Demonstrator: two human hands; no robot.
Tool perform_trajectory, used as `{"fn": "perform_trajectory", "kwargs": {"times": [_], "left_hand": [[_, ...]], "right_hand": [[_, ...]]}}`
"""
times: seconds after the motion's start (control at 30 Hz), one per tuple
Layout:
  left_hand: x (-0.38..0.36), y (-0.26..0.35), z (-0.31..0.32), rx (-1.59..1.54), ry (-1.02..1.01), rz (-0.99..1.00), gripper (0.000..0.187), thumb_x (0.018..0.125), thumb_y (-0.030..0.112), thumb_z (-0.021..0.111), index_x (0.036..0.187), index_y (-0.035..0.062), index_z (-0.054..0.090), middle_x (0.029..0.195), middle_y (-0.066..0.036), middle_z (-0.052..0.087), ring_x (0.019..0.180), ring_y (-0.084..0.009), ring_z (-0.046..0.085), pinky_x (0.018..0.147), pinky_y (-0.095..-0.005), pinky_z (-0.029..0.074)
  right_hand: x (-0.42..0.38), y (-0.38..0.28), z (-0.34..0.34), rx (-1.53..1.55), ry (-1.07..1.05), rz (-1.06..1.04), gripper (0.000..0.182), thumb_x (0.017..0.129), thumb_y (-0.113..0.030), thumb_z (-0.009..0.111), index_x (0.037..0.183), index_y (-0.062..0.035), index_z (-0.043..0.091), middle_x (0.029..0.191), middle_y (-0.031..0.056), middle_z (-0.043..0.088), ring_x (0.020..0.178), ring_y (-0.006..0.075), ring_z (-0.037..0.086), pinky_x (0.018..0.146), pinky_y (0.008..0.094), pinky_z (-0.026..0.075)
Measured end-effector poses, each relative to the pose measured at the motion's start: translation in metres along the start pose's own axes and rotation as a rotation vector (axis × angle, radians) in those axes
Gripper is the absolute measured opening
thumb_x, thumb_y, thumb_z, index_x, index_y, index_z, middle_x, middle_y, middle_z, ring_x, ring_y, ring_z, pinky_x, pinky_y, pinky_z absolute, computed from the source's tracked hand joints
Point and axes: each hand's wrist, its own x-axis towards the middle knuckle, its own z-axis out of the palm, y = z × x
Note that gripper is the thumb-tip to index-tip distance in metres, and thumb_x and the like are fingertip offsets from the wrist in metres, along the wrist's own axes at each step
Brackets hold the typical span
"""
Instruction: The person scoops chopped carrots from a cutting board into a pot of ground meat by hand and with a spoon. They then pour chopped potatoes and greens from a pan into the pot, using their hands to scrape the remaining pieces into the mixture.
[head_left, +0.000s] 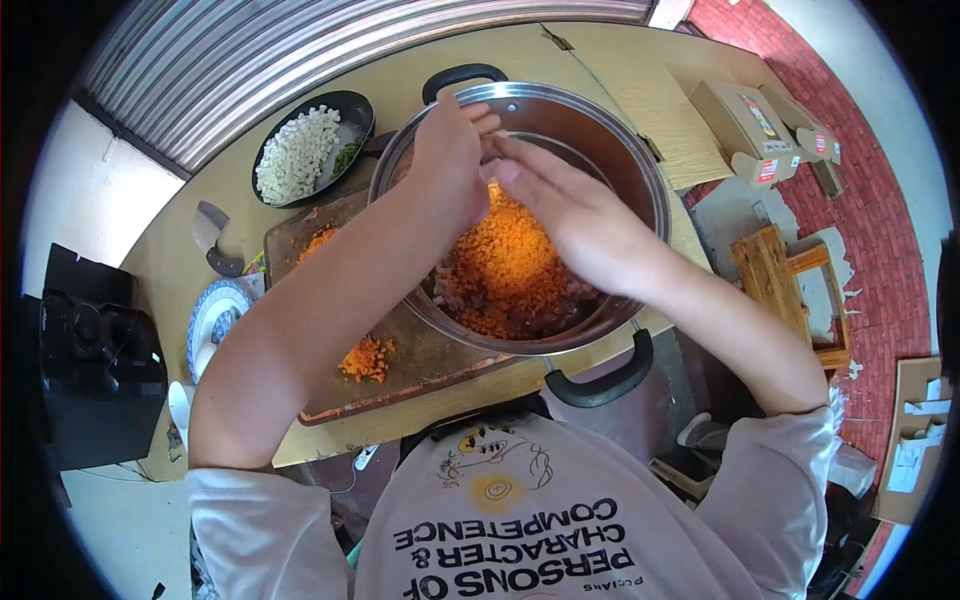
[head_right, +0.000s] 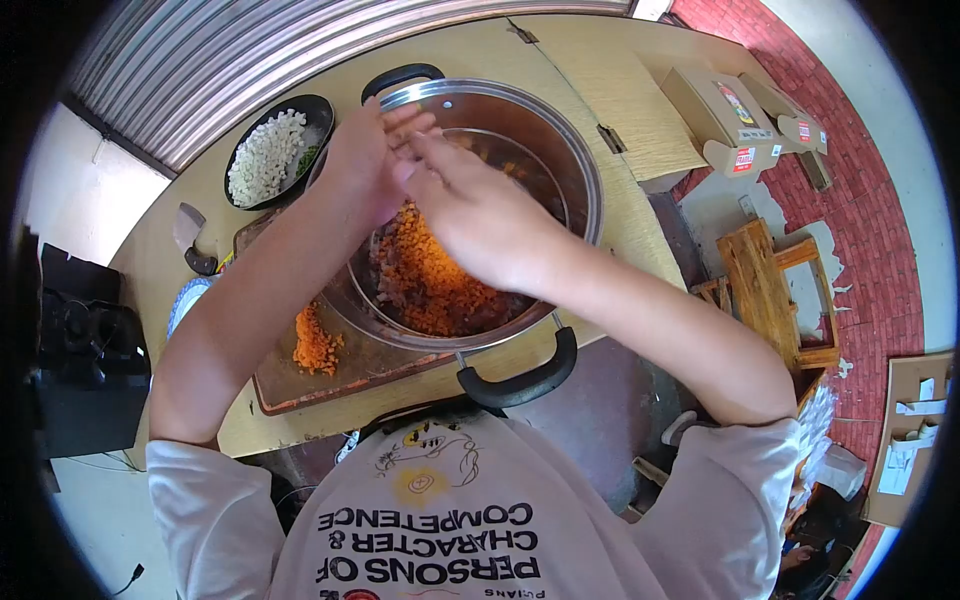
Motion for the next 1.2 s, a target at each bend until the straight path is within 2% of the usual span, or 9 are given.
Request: {"fn": "perform_trajectory", "kwargs": {"times": [0.3, 0.4, 0.5, 0.57, 0.67, 0.77, 0.9, 1.07, 1.2], "left_hand": [[0.007, -0.001, -0.009, 0.218, -0.137, -0.016, 0.039, 0.1, 0.027, 0.041, 0.126, -0.0008, 0.051, 0.125, -0.016, 0.059, 0.108, -0.0268, 0.06, 0.098, -0.0397, 0.044], [0.002, -0.005, -0.006, 0.191, -0.121, -0.047, 0.034, 0.098, 0.025, 0.047, 0.121, 0.0018, 0.055, 0.115, -0.011, 0.063, 0.101, -0.0228, 0.061, 0.092, -0.036, 0.045], [0.008, -0.006, -0.006, 0.175, -0.085, 0.006, 0.031, 0.097, 0.029, 0.052, 0.112, 0.0034, 0.061, 0.102, -0.008, 0.065, 0.09, -0.0194, 0.061, 0.084, -0.0325, 0.047], [0.015, -0.007, -0.01, 0.221, -0.081, 0.061, 0.031, 0.096, 0.032, 0.055, 0.105, 0.0038, 0.064, 0.095, -0.006, 0.065, 0.084, -0.0181, 0.06, 0.08, -0.0314, 0.047], [0.014, 0.004, -0.017, 0.918, -0.46, 0.109, 0.031, 0.091, 0.031, 0.062, 0.088, 0.0003, 0.067, 0.082, -0.007, 0.063, 0.075, -0.0157, 0.058, 0.07, -0.0307, 0.048], [0.036, -0.008, -0.027, 1.074, -0.788, 0.226, 0.033, 0.082, 0.03, 0.069, 0.09, -0.0022, 0.069, 0.087, -0.01, 0.067, 0.078, -0.0182, 0.063, 0.07, -0.0335, 0.049], [0.011, 0.002, -0.027, 1.525, -0.721, 0.752, 0.038, 0.071, 0.029, 0.075, 0.096, -0.0002, 0.071, 0.088, -0.016, 0.072, 0.082, -0.0281, 0.068, 0.075, -0.0362, 0.051], [-0.008, 0.017, -0.028, 1.296, -0.918, 0.546, 0.023, 0.099, 0.019, 0.052, 0.107, 0.0042, 0.067, 0.097, -0.009, 0.072, 0.092, -0.0198, 0.067, 0.083, -0.0329, 0.05], [0.012, 0.023, -0.038, 1.112, -1.059, 0.667, 0.025, 0.101, 0.018, 0.048, 0.115, 0.003, 0.063, 0.108, -0.008, 0.069, 0.102, -0.0171, 0.065, 0.091, -0.031, 0.05]], "right_hand": [[-0.015, -0.019, -0.009, -0.497, -0.304, 0.235, 0.058, 0.101, -0.026, 0.044, 0.143, 0.0106, 0.029, 0.141, 0.0344, 0.04, 0.133, 0.0418, 0.041, 0.11, 0.041, 0.034], [-0.018, -0.006, 0.003, -0.425, -0.026, -0.249, 0.057, 0.097, -0.021, 0.049, 0.14, 0.0117, 0.033, 0.129, 0.0358, 0.05, 0.123, 0.0442, 0.049, 0.104, 0.0427, 0.04], [-0.019, -0.021, -0.003, -0.569, -0.375, 0.117, 0.026, 0.092, -0.011, 0.052, 0.111, 0.0063, 0.061, 0.097, 0.0279, 0.064, 0.093, 0.0423, 0.062, 0.085, 0.0476, 0.048], [-0.021, -0.021, -0.009, -0.601, -0.283, 0.018, 0.018, 0.089, -0.007, 0.055, 0.1, 0.0029, 0.065, 0.091, 0.0227, 0.066, 0.087, 0.0402, 0.064, 0.08, 0.0472, 0.05], [-0.024, -0.029, -0.009, -0.705, -0.007, -0.162, 0.017, 0.082, 0.0, 0.063, 0.099, -0.0006, 0.066, 0.09, 0.0201, 0.067, 0.084, 0.0365, 0.066, 0.074, 0.0405, 0.052], [-0.036, -0.036, -0.006, -0.713, 0.116, -0.241, 0.015, 0.081, 0.003, 0.064, 0.095, -0.0003, 0.066, 0.09, 0.0184, 0.067, 0.082, 0.0338, 0.067, 0.073, 0.0368, 0.053], [-0.05, -0.054, 0.0, -0.621, 0.255, -0.295, 0.014, 0.079, 0.005, 0.065, 0.093, 0.0028, 0.065, 0.092, 0.0158, 0.068, 0.085, 0.0293, 0.068, 0.075, 0.0339, 0.053], [-0.09, -0.084, 0.054, -0.72, 0.293, -0.423, 0.015, 0.079, 0.007, 0.059, 0.093, 0.0059, 0.065, 0.098, 0.0179, 0.067, 0.089, 0.0315, 0.067, 0.078, 0.0342, 0.054], [-0.081, -0.077, 0.123, -0.528, -0.05, -0.379, 0.054, 0.071, -0.005, 0.061, 0.12, 0.0146, 0.05, 0.125, 0.0273, 0.053, 0.114, 0.0371, 0.057, 0.095, 0.0385, 0.049]]}}
